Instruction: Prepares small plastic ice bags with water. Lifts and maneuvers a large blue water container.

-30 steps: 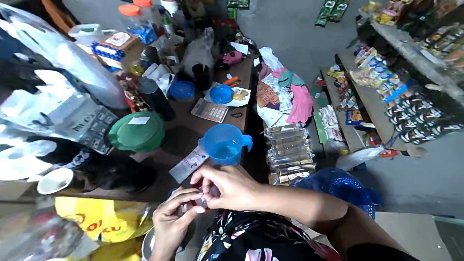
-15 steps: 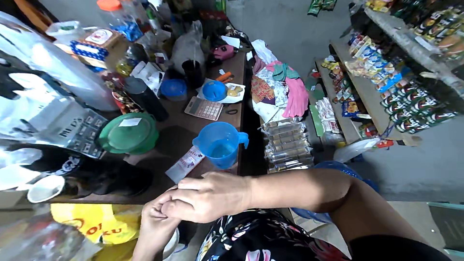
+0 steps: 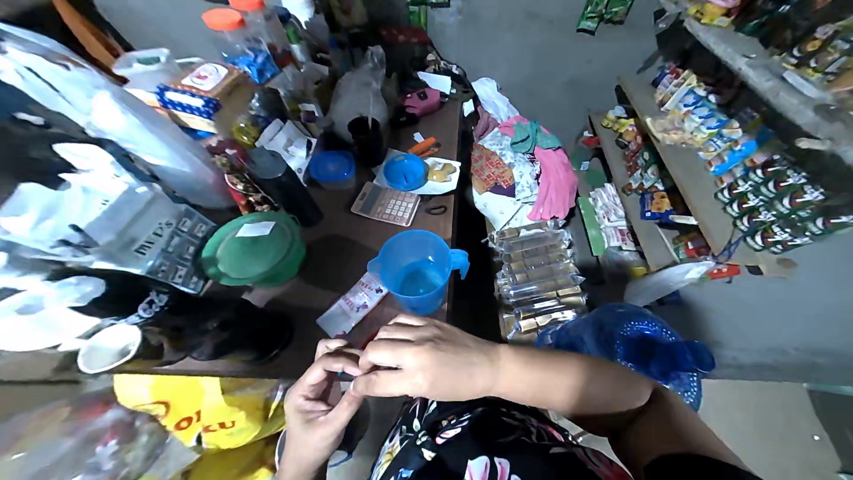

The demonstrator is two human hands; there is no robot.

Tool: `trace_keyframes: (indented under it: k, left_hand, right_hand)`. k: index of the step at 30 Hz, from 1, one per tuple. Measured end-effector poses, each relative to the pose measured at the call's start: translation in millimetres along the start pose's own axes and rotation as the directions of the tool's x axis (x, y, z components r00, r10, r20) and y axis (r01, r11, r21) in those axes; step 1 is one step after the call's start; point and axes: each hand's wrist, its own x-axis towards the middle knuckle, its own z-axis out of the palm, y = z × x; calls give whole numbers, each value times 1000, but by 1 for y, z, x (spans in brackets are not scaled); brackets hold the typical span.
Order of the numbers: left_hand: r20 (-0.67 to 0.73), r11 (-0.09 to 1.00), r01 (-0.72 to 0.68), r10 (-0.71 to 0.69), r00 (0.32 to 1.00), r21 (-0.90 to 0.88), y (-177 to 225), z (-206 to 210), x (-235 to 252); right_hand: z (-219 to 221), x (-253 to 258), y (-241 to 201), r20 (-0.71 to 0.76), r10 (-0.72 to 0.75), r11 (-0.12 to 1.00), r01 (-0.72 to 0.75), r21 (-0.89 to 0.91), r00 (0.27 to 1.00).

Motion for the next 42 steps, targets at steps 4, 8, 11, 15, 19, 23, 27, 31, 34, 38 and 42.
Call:
trace_keyframes:
  k: [4, 8, 11, 15, 19, 23, 27, 31, 34, 38, 42]
  left_hand:
    - [32, 1000, 12, -12, 999, -21, -1, 0, 1]
    - [67, 999, -2, 5, 998, -48, -2, 2, 3]
    - [72, 997, -3, 9, 997, -74, -5, 6, 2]
    - [118, 998, -23, 30, 993, -66, -3, 6, 7]
    - [178, 990, -105, 87, 980, 94, 9, 9, 20]
    - [215, 962, -186, 142, 966, 200, 20, 26, 36]
    - [294, 943, -278, 217, 931, 183, 43, 55, 60]
    - [401, 916, -381, 304, 864, 126, 74, 99, 82]
    - [517, 923, -385, 336, 788, -12, 86, 129, 86]
    - [689, 943, -286, 320, 650, -169, 79, 157, 76]
    - [791, 964, -266, 178, 585, -20, 54, 167, 74]
  right_hand:
    - [-5, 0, 1, 8, -14, 999, 14, -34, 1000]
    - [5, -7, 1, -136, -22, 998, 15, -57, 990]
    - [13, -11, -5, -260, -15, 1000, 9, -24, 965]
    - [15, -13, -8, -353, 10, 1000, -17, -18, 936]
    - [13, -21, -7, -441, 40, 996, -70, -52, 896]
    - [6, -43, -11, -523, 297, 952, -207, 225, 799]
    - [-6, -99, -18, -118, 829, 482, -591, 647, 547]
    - [3, -144, -20, 548, 797, -396, -466, 792, 255]
    - [-9, -148, -36, 555, 756, -546, -133, 827, 347]
    - [-17, -160, -29, 413, 849, -502, 260, 825, 329]
    - [-10, -195, 5, 276, 961, -263, 286, 921, -5]
